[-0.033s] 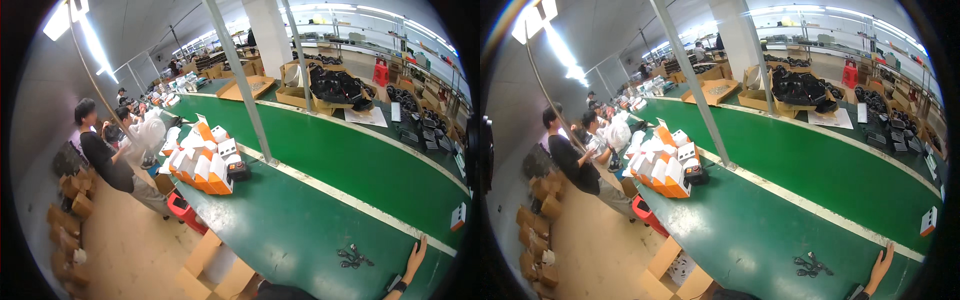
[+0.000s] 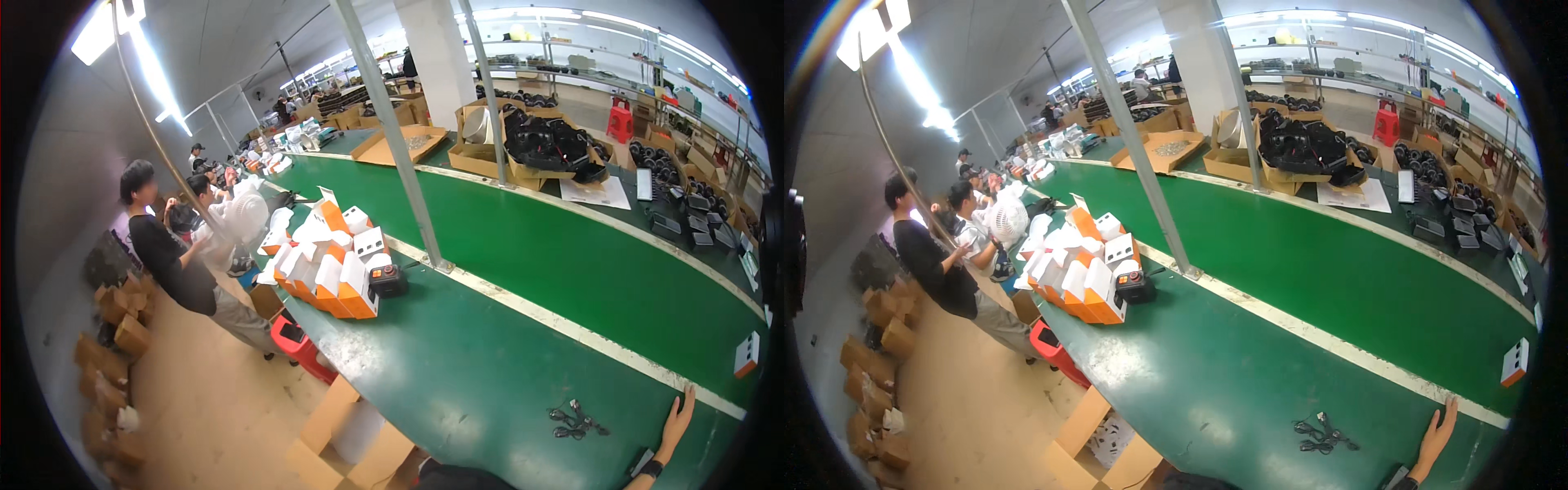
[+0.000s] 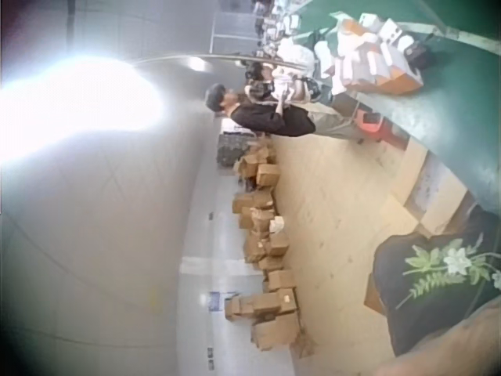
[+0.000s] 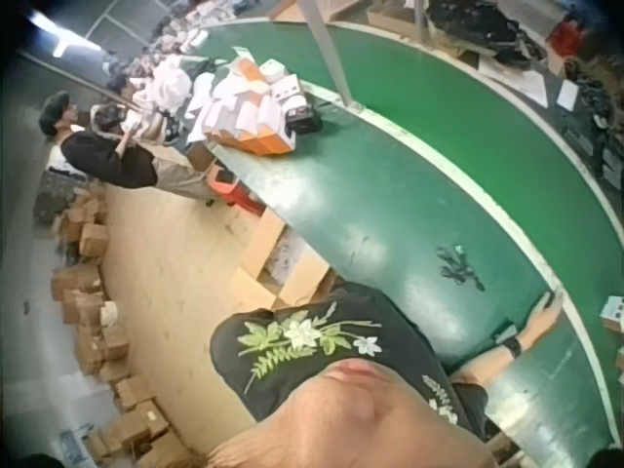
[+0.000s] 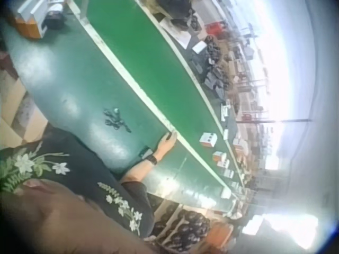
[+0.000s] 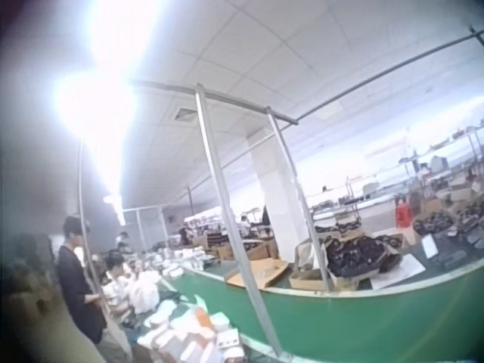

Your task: Packing electronic components and USB cables into small retail boxes on a factory assembly line.

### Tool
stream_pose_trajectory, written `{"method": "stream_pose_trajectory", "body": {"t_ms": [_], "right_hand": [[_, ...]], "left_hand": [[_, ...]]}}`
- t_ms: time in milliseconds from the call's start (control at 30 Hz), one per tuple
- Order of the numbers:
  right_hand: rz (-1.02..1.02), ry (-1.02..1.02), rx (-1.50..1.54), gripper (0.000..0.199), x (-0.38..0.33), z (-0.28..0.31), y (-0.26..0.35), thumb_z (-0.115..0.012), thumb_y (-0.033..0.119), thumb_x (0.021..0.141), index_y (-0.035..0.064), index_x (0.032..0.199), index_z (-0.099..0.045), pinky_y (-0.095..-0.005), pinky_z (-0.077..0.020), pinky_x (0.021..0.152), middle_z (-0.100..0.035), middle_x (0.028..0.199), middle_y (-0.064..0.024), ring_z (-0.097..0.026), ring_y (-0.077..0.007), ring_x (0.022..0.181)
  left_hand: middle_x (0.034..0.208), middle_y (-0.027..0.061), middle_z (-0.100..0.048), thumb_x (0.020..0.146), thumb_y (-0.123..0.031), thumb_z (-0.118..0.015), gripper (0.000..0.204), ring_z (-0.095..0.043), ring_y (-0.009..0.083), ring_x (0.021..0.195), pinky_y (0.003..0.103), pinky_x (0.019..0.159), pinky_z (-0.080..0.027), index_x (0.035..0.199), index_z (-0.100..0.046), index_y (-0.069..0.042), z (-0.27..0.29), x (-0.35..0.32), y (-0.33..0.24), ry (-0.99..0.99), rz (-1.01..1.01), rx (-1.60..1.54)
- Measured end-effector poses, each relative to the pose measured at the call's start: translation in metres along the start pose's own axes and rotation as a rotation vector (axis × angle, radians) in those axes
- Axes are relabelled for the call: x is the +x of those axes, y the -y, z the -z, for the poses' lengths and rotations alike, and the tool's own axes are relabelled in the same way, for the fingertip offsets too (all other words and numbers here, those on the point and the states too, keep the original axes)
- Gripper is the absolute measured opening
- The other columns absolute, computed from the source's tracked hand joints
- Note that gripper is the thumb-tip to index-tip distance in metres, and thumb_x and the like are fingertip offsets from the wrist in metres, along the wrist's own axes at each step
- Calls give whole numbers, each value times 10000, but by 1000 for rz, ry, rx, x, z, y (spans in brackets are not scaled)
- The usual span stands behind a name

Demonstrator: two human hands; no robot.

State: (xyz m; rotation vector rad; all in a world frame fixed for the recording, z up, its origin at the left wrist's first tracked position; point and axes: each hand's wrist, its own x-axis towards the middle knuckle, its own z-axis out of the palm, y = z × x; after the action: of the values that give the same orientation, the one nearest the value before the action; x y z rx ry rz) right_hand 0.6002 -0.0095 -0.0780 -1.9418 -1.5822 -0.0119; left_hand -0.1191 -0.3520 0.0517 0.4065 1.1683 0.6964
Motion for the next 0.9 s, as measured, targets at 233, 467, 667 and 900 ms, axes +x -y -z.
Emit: {"method": "stream_pose_trajectory", "body": {"t_ms": [233, 467, 667, 900], "right_hand": [[-23, 4, -26, 432, -1, -1, -6, -546, 134, 1093, 25, 1510, -573, -453, -306, 1273, -476, 1645, -183, -411, -367, 1540], [29, -32, 8, 438, 3, 5, 6, -570, 110, 1066, 40, 1498, -587, -455, -315, 1271, -474, 1649, -176, -417, -366, 1536], [11, -36, 14, 429, -6, 0, -1, -576, 109, 1059, 34, 1481, -597, -473, -315, 1270, -471, 1651, -175, -412, -378, 1535], [3, -43, -27, 440, -8, 7, 9, -598, 140, 1054, 32, 1480, -581, -468, -323, 1265, -487, 1632, -181, -425, -378, 1522]], "left_hand": [[907, 191, -764, 1054, -388, -611, 500, -735, 336, 940, 432, 851, -560, 736, -700, -12, -1, 11, -13, -4, -7, 153], [904, 190, -759, 1051, -386, -612, 491, -730, 334, 939, 431, 854, -556, 742, -697, -14, 4, 4, -23, 19, 42, 334], [902, 189, -755, 1049, -386, -612, 484, -726, 333, 938, 431, 856, -553, 747, -694, -16, -1, 17, -35, 36, -1, 480], [900, 188, -749, 1046, -384, -612, 475, -721, 331, 936, 430, 859, -548, 753, -691, -19, -2, 9, -43, 50, 20, 664]]}}
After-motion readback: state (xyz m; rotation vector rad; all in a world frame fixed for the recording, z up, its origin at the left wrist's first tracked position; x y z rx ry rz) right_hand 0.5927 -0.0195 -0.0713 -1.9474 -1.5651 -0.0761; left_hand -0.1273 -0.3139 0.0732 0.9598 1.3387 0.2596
